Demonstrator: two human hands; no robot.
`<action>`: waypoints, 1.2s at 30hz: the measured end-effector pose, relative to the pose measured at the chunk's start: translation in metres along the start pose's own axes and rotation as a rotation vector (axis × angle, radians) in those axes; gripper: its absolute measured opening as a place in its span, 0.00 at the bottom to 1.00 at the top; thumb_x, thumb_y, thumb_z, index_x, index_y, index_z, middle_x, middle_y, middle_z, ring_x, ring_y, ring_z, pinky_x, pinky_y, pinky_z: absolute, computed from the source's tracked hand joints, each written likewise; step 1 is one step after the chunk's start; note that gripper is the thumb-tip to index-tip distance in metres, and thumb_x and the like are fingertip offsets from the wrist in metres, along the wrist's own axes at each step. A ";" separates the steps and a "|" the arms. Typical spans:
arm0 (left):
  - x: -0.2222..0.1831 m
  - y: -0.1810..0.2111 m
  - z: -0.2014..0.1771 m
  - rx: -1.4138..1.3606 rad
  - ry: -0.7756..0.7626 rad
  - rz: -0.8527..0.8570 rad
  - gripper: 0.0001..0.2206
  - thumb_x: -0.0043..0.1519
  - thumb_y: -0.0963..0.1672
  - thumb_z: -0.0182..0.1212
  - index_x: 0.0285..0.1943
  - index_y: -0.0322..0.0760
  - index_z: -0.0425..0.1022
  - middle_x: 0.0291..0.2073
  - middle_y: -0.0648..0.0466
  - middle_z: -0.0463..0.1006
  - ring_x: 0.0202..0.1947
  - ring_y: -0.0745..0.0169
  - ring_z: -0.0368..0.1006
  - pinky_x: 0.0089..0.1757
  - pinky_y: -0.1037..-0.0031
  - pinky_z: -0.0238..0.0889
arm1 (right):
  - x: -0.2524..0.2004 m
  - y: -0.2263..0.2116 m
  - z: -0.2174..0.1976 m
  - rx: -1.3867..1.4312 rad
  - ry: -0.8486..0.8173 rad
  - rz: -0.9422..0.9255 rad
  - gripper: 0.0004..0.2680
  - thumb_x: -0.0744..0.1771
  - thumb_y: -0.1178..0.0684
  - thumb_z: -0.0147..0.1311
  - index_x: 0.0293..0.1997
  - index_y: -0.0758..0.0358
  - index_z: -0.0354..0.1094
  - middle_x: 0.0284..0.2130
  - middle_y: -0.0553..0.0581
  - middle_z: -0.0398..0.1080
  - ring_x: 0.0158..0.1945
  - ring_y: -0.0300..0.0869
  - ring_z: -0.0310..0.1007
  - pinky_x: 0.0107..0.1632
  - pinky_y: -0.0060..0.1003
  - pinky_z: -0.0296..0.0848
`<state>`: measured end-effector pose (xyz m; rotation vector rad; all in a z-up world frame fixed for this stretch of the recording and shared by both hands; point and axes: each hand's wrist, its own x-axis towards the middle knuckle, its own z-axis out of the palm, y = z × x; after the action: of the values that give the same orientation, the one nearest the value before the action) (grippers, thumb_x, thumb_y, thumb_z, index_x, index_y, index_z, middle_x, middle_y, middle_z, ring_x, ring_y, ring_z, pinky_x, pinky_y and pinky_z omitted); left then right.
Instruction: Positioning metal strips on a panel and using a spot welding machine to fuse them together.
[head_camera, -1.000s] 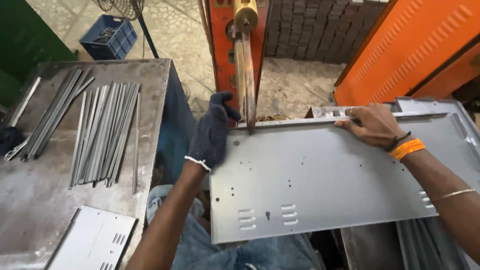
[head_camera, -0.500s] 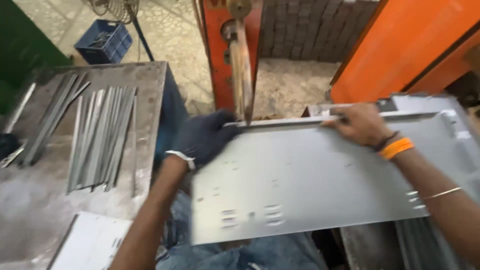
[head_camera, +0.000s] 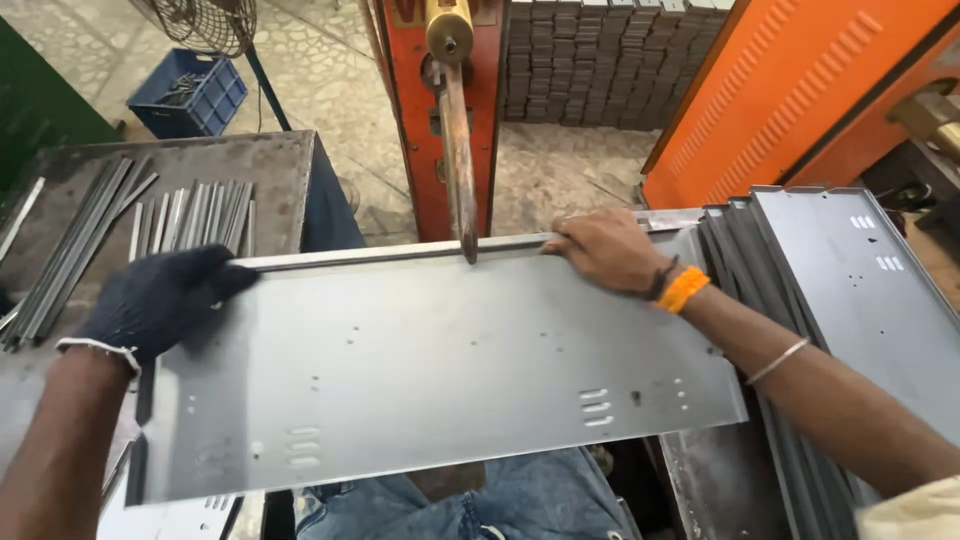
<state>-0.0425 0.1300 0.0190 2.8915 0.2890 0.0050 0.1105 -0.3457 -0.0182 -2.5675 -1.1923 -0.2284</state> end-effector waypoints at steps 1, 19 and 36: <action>-0.002 0.005 -0.006 0.075 -0.052 -0.093 0.20 0.63 0.59 0.59 0.49 0.50 0.84 0.37 0.47 0.85 0.41 0.45 0.81 0.44 0.56 0.71 | 0.005 -0.007 0.002 -0.037 0.005 -0.023 0.13 0.70 0.42 0.50 0.40 0.63 0.71 0.27 0.62 0.75 0.35 0.55 0.75 0.39 0.51 0.65; 0.016 0.154 0.051 -0.071 0.146 0.507 0.15 0.63 0.53 0.59 0.38 0.41 0.81 0.27 0.43 0.81 0.30 0.38 0.78 0.35 0.50 0.68 | 0.030 -0.059 0.007 0.043 -0.073 0.037 0.14 0.69 0.43 0.49 0.52 0.62 0.74 0.22 0.66 0.73 0.26 0.57 0.74 0.31 0.53 0.66; 0.004 0.096 0.025 0.069 0.122 0.340 0.27 0.59 0.63 0.54 0.31 0.44 0.84 0.26 0.42 0.81 0.30 0.37 0.78 0.37 0.51 0.71 | 0.015 -0.034 0.002 0.108 -0.023 -0.075 0.11 0.69 0.51 0.49 0.51 0.68 0.70 0.40 0.69 0.76 0.45 0.60 0.75 0.47 0.52 0.72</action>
<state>-0.0188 0.0339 0.0167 2.9750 -0.1880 0.2341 0.0946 -0.3137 -0.0095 -2.4419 -1.2751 -0.1469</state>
